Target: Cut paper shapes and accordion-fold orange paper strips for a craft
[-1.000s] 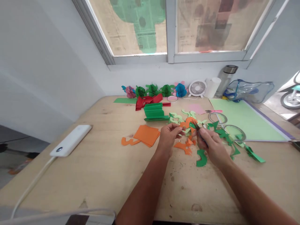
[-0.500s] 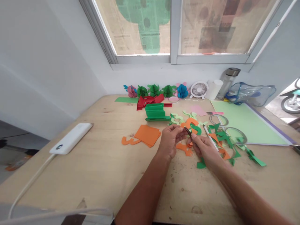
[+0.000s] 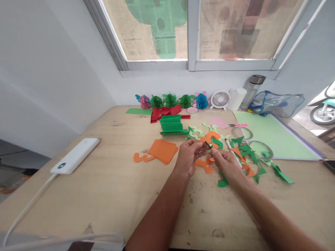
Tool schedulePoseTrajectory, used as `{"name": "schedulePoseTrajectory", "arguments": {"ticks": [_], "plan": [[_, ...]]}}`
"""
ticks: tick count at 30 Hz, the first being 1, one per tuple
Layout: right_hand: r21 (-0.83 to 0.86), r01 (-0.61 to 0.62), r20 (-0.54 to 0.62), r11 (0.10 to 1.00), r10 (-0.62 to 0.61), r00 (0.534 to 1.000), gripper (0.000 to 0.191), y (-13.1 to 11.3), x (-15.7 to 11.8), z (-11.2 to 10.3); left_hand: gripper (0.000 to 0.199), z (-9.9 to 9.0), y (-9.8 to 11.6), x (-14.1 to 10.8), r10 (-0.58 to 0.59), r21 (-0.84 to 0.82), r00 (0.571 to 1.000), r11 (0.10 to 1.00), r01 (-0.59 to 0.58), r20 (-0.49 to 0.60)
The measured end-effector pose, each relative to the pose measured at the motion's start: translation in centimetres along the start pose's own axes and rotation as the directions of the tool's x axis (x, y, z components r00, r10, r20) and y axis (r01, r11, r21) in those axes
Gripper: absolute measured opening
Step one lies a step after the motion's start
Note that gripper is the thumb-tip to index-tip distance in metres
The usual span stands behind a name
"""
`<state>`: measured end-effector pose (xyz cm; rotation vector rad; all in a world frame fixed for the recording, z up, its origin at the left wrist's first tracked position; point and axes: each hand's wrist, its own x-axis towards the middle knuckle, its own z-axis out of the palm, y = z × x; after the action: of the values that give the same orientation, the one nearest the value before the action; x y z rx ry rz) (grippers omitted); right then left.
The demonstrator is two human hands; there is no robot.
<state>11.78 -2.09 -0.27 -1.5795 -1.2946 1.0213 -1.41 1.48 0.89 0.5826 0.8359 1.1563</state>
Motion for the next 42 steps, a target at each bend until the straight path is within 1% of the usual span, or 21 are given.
{"name": "schedulePoseTrajectory", "arguments": {"ticks": [12,20,31,38,42], "plan": [[0.083,0.022,-0.013,0.996,-0.021,1.0,0.058,0.1,0.17,0.18,0.021,0.0,-0.14,0.03,-0.001,0.017,1.0,1.0,0.001,0.001],[0.019,0.029,-0.021,0.999,-0.029,0.999,0.056,-0.05,0.02,0.07,0.021,0.01,-0.1,0.03,-0.004,0.007,1.0,1.0,0.004,0.012],[0.047,0.037,-0.02,0.998,-0.036,0.999,0.052,-0.16,0.19,0.09,0.019,-0.13,0.11,0.09,-0.029,-0.001,0.999,1.0,0.029,0.024],[0.001,0.038,-0.027,0.999,-0.038,0.999,0.049,-0.14,0.18,-0.04,0.017,-0.15,0.28,0.09,-0.042,-0.021,0.999,0.999,0.043,0.033],[0.002,0.072,-0.019,0.997,-0.072,0.997,0.049,0.01,0.25,-0.07,0.016,-0.21,0.38,0.02,-0.035,-0.026,0.999,0.999,0.036,0.031]]}}
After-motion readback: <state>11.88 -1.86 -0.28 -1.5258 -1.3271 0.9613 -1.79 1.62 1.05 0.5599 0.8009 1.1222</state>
